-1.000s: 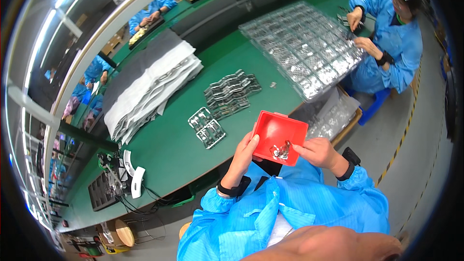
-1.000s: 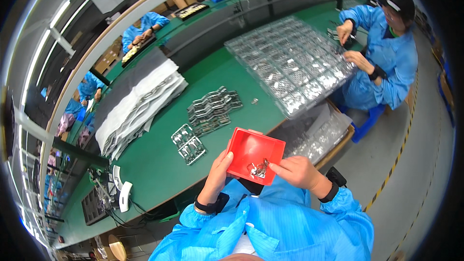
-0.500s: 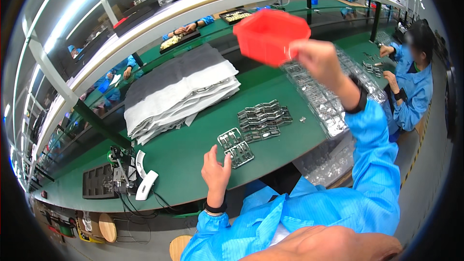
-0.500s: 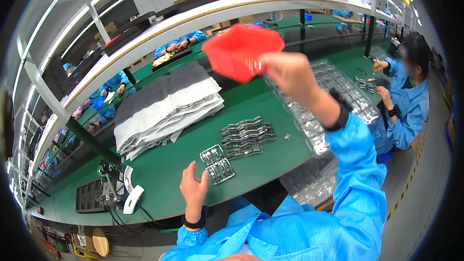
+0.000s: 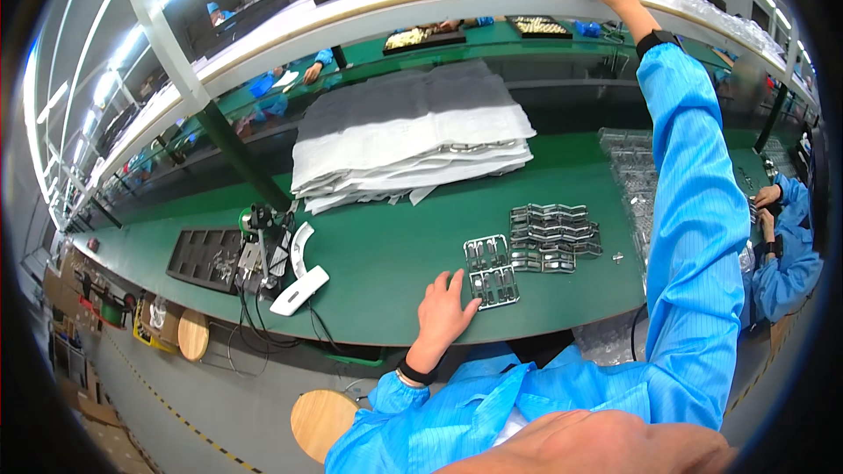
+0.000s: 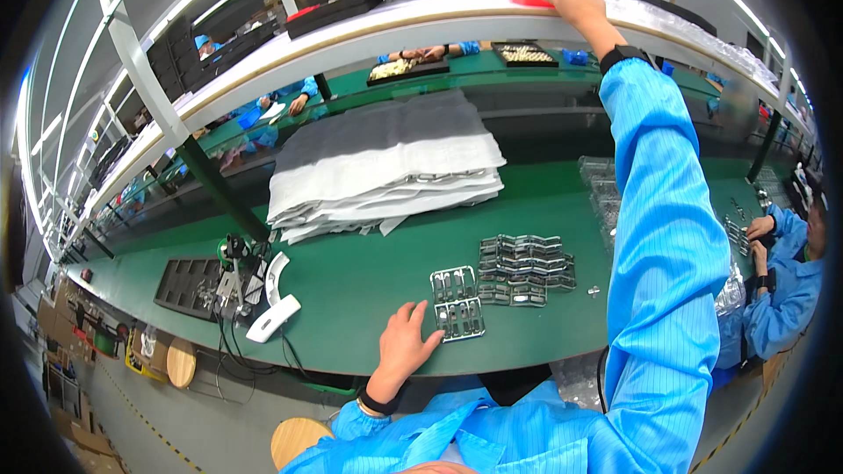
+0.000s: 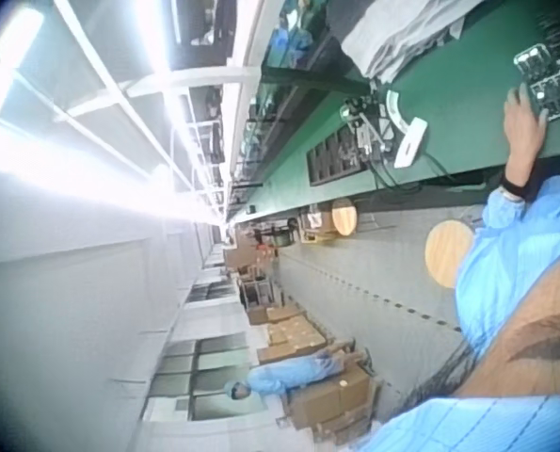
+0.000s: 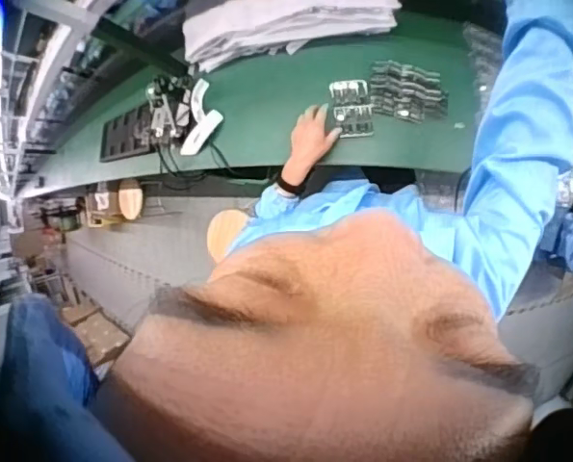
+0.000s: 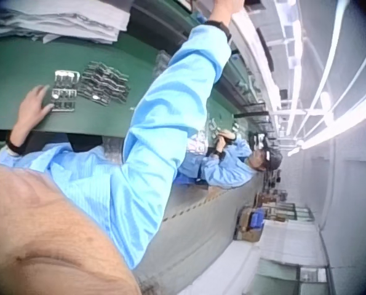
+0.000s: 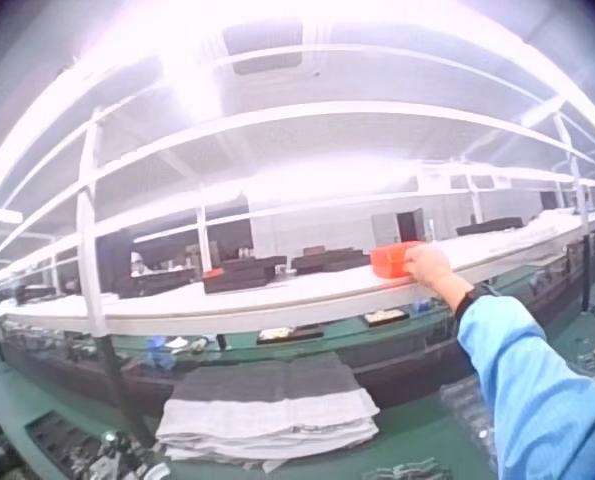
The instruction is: Assembling small components into metal grid frames on a production line.
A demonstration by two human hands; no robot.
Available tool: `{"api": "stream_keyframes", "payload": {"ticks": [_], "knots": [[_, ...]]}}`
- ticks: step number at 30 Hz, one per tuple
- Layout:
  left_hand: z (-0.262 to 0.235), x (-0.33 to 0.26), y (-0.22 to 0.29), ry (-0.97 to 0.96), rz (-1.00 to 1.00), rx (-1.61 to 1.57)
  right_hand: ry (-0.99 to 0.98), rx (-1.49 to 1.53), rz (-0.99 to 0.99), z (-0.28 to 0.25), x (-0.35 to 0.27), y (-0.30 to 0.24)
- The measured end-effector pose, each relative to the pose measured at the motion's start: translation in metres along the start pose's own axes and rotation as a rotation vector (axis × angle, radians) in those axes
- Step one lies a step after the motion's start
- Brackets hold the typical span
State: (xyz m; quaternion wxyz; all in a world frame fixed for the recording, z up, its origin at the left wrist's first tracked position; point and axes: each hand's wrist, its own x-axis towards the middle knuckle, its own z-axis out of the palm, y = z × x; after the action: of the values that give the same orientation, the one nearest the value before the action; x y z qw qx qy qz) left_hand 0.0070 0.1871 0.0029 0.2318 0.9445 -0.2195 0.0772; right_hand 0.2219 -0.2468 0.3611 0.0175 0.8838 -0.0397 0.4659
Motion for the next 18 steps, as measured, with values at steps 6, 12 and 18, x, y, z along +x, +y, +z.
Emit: {"api": "stream_keyframes", "payload": {"ticks": [6, 12, 18], "knots": [[0.004, 0.006, 0.001, 0.007, 0.001, 0.039, 0.079, 0.270, -0.255, 0.028, 0.020, -0.007], [0.015, 0.018, 0.017, -0.039, 0.061, 0.075, 0.154, 0.447, 0.054, -0.041, -0.083, -0.050], [0.022, 0.012, 0.035, -0.082, 0.036, 0.175, -0.210, 0.730, 0.327, -0.060, -0.284, -0.056]]}}
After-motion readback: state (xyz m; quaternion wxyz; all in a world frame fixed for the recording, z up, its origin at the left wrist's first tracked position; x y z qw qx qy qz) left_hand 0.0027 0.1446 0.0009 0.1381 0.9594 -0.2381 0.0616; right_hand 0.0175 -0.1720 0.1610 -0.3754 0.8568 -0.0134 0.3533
